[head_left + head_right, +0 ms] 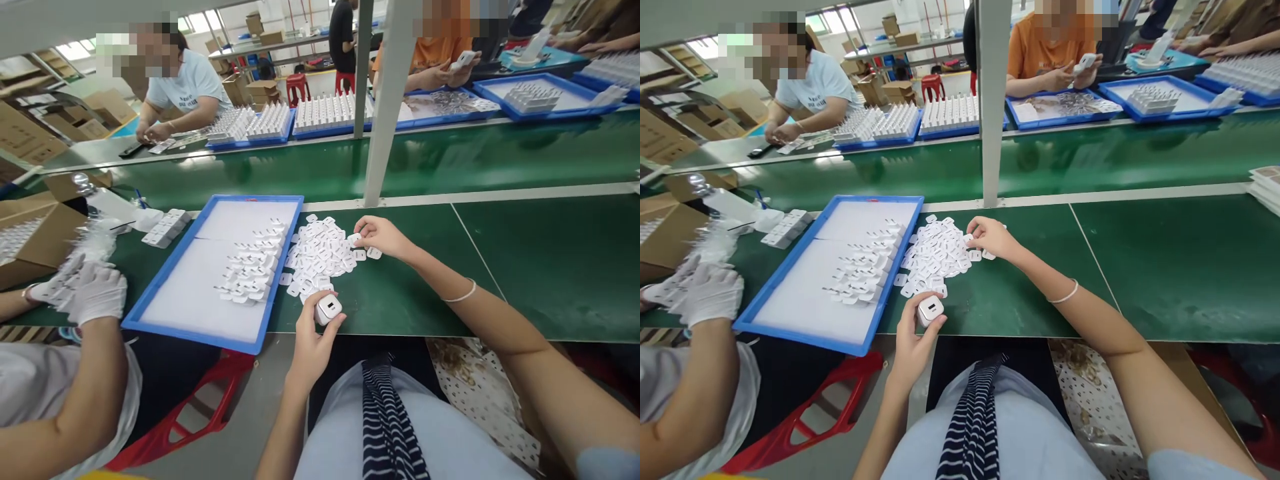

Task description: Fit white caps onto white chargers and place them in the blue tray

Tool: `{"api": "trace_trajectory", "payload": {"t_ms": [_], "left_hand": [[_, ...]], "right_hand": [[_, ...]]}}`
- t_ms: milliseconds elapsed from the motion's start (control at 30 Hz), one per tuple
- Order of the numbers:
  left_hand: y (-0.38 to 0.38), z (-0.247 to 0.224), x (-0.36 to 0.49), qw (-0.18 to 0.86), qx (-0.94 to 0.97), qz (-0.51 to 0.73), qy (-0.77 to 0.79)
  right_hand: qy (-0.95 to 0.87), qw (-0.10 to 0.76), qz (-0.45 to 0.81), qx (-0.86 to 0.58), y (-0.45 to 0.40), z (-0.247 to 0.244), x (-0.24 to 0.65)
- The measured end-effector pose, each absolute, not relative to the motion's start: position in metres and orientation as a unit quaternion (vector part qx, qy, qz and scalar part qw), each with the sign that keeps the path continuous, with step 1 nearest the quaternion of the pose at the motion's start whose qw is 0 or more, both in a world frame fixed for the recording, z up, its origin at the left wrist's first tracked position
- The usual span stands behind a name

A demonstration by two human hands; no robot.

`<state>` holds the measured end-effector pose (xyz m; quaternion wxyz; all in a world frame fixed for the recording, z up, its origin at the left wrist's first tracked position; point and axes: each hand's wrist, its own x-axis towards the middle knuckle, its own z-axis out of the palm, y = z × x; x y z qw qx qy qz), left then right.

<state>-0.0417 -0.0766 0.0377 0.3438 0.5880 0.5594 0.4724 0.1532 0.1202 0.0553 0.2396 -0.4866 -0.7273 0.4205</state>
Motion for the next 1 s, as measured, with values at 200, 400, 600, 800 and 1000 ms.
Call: {"api": "trace_trajectory", "payload": {"t_ms": [200,400,600,800,1000], "left_hand": [[-0.078,0.054,-0.033,0.342,0.575,0.533,0.518],[-0.073,0.057,-0.030,0.273,0.634,0.556,0.463],[-0.069,0.059,-0.023,0.228,0.628,0.597,0.444],[-0.066,0.069,-0.017,0.185,0.657,0.597,0.422],[-0.067,0.077,-0.015,0.188,0.663,0.584,0.429]], "right_hand": [[-0.634,0.300,0.620,-0.351,0.061,0.101,0.144],[-0.706,0.365,0.508,-0.331,0.035,0.129,0.145],[-0.681,0.356,0.569,-0.291,0.030,0.143,0.154],[-0.582,0.283,0.725,-0.235,0.020,0.143,0.149],[-0.546,0.255,0.772,-0.204,0.023,0.138,0.149]]}}
